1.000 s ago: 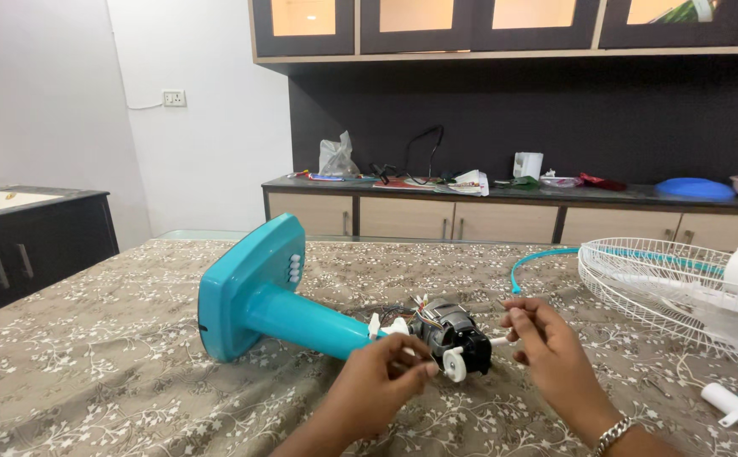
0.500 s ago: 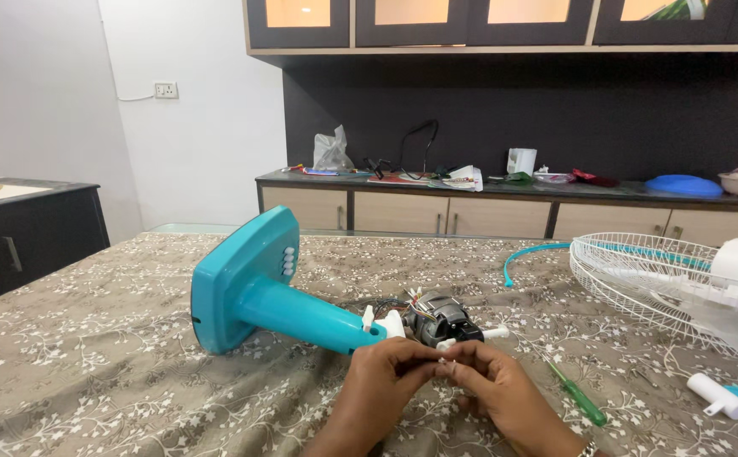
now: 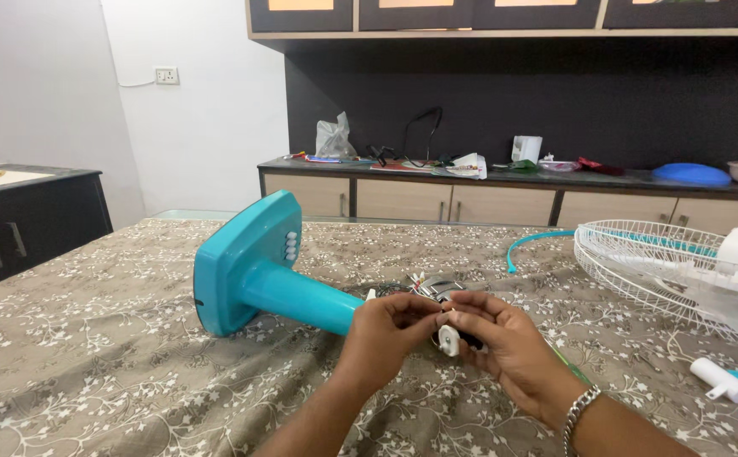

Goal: The person works on a disassembled electric fan on a table, manipulating the motor and wiring, and using a screwdriver to adjust the fan stand. The person repeatedly connects and disconnects the motor from the stand while handling the internal wires.

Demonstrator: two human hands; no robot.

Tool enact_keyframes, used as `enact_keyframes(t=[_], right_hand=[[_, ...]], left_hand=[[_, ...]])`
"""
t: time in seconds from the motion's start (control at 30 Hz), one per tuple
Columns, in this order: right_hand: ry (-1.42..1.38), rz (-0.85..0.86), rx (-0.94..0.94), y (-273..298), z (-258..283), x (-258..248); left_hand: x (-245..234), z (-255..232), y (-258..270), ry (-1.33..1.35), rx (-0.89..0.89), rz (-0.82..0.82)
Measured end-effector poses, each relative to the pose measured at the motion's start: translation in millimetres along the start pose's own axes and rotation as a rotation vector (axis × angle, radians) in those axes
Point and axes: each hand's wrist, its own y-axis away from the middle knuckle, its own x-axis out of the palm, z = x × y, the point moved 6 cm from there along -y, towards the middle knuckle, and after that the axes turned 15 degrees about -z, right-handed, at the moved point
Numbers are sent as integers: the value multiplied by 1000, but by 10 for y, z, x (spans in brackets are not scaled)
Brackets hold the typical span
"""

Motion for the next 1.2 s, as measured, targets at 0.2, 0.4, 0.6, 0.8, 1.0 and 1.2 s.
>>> enact_keyframes(t=[0.2, 0.4, 0.6, 0.8, 1.0, 1.2], right_hand=[[206, -6, -172, -80, -69, 14], [63, 30, -202, -68, -233, -72], [37, 14, -151, -31, -259, -82], [121, 103, -375, 58, -185, 32], [134, -29, -141, 72, -185, -30], [171, 52, -256, 27, -214, -1]], left_hand=[[-61, 47, 34, -223, 76, -12], [-33, 171, 116, -234, 65, 7], [-75, 202, 98, -66, 50, -42], [-107, 155, 118, -40, 61, -39], [-119, 148, 127, 11, 37, -20], [-110, 143, 155, -81, 80, 11]])
